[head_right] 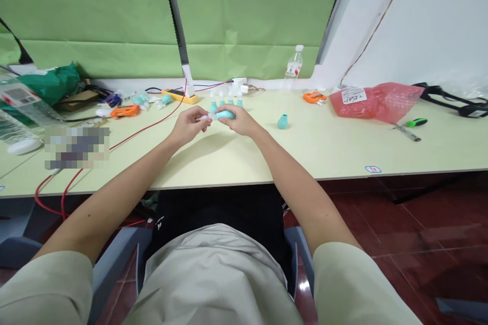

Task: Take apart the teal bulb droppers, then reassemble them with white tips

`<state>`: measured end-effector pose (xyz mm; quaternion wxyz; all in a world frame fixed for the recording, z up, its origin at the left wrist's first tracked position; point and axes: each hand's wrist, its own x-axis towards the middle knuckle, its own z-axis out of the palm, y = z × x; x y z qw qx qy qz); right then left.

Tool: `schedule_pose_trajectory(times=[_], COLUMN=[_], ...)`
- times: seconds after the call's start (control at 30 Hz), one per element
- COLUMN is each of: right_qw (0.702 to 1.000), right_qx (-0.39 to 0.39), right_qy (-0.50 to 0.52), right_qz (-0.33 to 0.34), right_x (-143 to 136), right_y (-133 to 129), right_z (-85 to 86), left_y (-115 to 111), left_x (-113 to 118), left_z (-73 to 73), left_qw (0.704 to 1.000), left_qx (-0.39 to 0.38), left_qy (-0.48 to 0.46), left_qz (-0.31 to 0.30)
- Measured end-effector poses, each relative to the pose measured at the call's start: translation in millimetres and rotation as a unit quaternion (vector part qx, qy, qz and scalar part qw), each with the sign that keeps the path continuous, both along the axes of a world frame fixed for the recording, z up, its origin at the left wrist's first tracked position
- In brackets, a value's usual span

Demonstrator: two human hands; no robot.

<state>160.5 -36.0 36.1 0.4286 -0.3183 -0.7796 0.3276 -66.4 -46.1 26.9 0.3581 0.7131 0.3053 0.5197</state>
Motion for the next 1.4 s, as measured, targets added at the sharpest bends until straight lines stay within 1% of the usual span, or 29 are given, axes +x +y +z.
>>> schedule_pose_trajectory(times=[0.1, 0.3, 0.4, 0.47, 0.57, 0.63, 0.67, 0.73, 0.8, 0.83, 0.9, 0.97, 1.03, 1.2, 1.3, 1.4], right_qw=[1.0, 0.997, 0.995, 0.994, 0.997, 0.998, 0.998, 0.99, 0.975, 0.968, 0.959, 0.958, 0.962, 0.982, 0.992, 0.994], right_qx=[0.011, -0.059, -0.079, -0.087, -0.074, -0.042, -0.011, 0.075, 0.158, 0.182, 0.196, 0.187, 0.173, 0.115, 0.043, -0.043], right_qy=[-0.003, 0.026, 0.028, 0.026, 0.002, -0.037, -0.06, -0.101, -0.131, -0.147, -0.176, -0.187, -0.18, -0.128, -0.095, -0.084], right_qz=[-0.001, 0.034, 0.06, 0.069, 0.033, -0.011, -0.032, -0.064, -0.085, -0.091, -0.101, -0.11, -0.113, -0.083, -0.064, -0.058], right_x=[-1, 1, 2, 2, 1, 0, 0, -2, -4, -5, -7, -7, -7, -4, -4, -7], right_y=[-1, -2, -6, -9, -12, -11, -10, -8, -6, -6, -6, -8, -9, -9, -10, -15], right_z=[1.0, 2.7, 5.5, 7.6, 9.2, 8.9, 8.4, 6.9, 5.0, 4.1, 2.3, 0.6, -0.6, -1.9, -0.7, 2.8], left_y=[0, 0, -1, -1, -3, -4, -5, -6, -7, -7, -6, -5, -4, -6, -7, -6], left_x=[1, 2, 3, 3, 4, 4, 4, 4, 4, 4, 4, 3, 2, 2, 2, 2], left_z=[-0.5, -1.0, -1.3, -0.9, 0.8, 2.5, 3.4, 4.7, 5.0, 4.7, 3.2, 1.0, -0.9, 0.4, 2.5, 1.2], left_qw=[1.0, 0.999, 0.999, 0.998, 0.999, 1.0, 1.0, 0.998, 0.992, 0.989, 0.984, 0.984, 0.988, 0.992, 0.993, 0.995], left_qx=[0.001, 0.005, 0.019, 0.031, 0.037, 0.02, 0.002, -0.051, -0.109, -0.133, -0.155, -0.147, -0.122, -0.067, -0.05, -0.029], left_qy=[-0.005, -0.025, -0.018, -0.012, -0.01, -0.015, -0.018, -0.025, -0.036, -0.043, -0.052, -0.046, -0.026, 0.006, 0.008, 0.02], left_qz=[-0.006, -0.025, -0.042, -0.043, -0.019, -0.004, -0.004, -0.021, -0.046, -0.057, -0.075, -0.088, -0.095, -0.107, -0.11, -0.093])
